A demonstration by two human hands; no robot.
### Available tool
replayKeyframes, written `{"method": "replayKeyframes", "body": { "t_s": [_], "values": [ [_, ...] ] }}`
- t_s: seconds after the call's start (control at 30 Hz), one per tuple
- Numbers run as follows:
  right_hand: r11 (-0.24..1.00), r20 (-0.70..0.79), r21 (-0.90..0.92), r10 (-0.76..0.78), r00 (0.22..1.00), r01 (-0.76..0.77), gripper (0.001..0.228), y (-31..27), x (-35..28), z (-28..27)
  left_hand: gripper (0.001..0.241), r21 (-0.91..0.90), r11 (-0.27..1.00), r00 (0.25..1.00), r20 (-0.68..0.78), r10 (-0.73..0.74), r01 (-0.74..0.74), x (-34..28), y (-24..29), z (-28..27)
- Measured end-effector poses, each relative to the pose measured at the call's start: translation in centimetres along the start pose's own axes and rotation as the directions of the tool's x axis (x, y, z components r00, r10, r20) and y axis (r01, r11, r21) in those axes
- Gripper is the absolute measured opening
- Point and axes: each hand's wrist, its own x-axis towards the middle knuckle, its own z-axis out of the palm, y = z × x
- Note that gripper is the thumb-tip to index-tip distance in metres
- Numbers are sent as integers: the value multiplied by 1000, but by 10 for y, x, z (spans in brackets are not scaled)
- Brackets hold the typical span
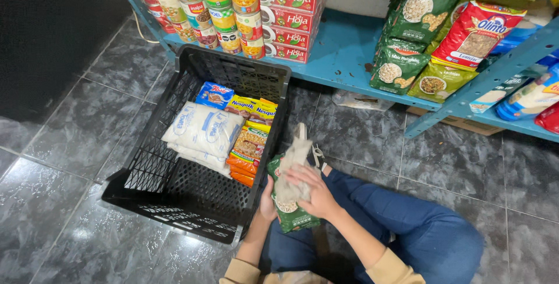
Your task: The person wipes various packaged food items with a cloth and places them into a black crate while sitting on the floor of a storage area.
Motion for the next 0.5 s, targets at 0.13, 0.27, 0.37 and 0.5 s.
{"method": "replayKeyframes", "body": {
  "t_s": [0.13,0.27,0.37,0.5],
  "values": [
    [987,168,152,-75,983,49,52,-19,-58,1,73,-100,994,995,92,-31,41,0,0,-6],
    [971,257,201,-181,949,131,68,-26,-94,4,68,-66,998,999,30,22,-20,0,-2,-1],
    [962,332,84,-271,903,258,58,-20,-87,8,73,-35,999,1000,4,-5,5,3,-1,-4],
    [973,334,-26,-207,920,228,73,-17,-29,11,75,257,966,995,-98,24,2,0,4,-4]
  ]
}}
